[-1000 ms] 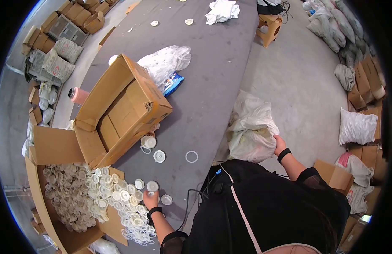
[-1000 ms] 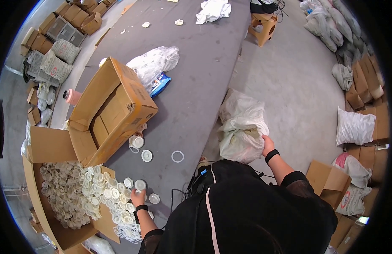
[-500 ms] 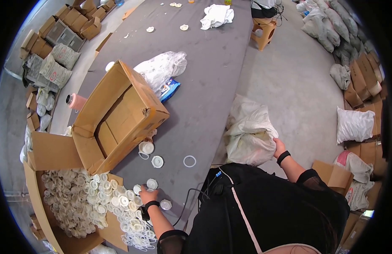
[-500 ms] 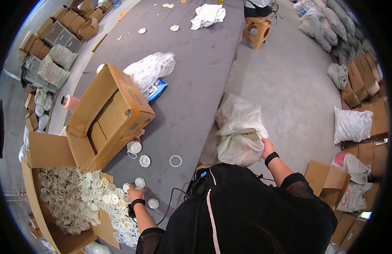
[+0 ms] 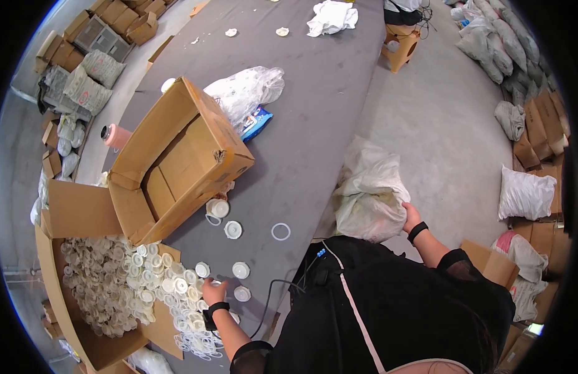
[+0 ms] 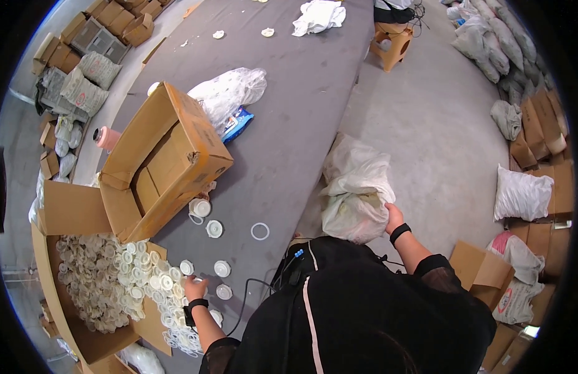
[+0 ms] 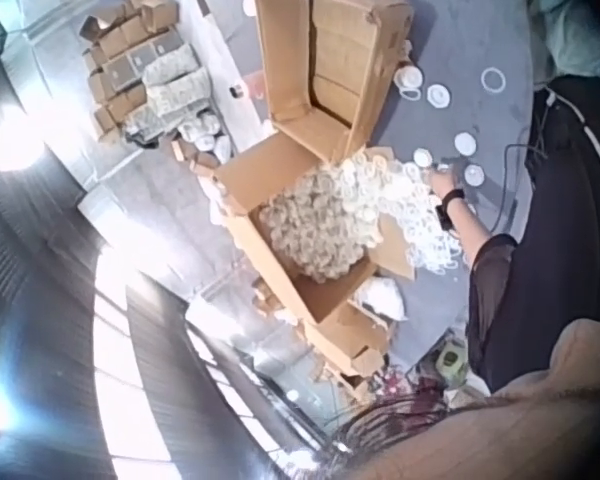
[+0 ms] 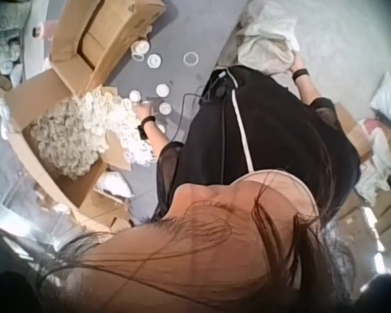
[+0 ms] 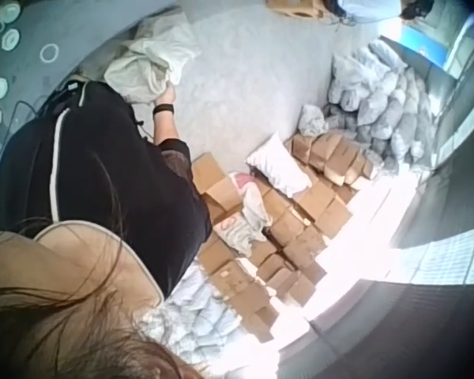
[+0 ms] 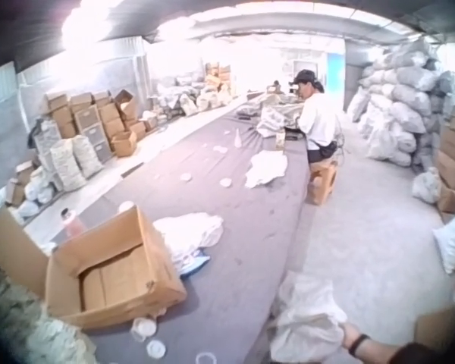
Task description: The person is collecting small white plastic components from a box and the floor and putting them into a large white bag.
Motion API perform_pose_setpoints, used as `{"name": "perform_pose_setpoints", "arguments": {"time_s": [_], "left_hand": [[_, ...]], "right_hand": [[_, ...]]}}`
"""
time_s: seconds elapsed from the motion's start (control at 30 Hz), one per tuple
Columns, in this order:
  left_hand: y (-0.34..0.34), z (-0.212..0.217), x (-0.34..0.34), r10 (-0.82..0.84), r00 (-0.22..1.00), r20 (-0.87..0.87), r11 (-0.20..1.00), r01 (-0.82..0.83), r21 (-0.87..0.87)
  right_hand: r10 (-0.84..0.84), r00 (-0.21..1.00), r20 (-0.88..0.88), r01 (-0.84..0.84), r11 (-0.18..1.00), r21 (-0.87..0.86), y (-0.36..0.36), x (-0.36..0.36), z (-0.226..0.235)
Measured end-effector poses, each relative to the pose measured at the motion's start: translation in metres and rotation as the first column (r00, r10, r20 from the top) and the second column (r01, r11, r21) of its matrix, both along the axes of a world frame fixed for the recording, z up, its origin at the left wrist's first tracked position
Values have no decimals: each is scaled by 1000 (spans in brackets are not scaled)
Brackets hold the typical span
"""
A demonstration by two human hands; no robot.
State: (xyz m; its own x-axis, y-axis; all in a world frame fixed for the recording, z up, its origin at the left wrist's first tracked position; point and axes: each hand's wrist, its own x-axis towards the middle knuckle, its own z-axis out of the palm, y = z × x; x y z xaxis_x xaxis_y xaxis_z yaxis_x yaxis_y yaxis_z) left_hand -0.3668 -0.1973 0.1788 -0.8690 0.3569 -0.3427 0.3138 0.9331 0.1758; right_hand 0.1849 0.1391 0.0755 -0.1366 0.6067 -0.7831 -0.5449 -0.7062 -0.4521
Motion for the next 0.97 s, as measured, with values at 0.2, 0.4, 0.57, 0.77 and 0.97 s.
{"name": "perform_pose_setpoints", "arguments": {"time_s": [0.2,0.4,0.57,0.77,0.97], "left_hand": [[27,-15,43,-126,988,-86,967,142,213],[48,-8,49,-154,988,13,988,154,16],[-6,25,31,-74,992,105,996,79,-46],[-8,5,92,-4,995,104,985,22,-170],[-20,-18,93,113,994,-4,986,-113,-126]], "right_hand": [[24,1000,11,-24,999,-32,11,-8,2],[41,999,35,-41,999,-2,10,-5,3],[47,999,21,-46,998,-32,10,-8,3],[54,998,-24,-55,998,-33,14,-19,2],[44,998,-38,-44,999,-10,16,-14,-4]]}}
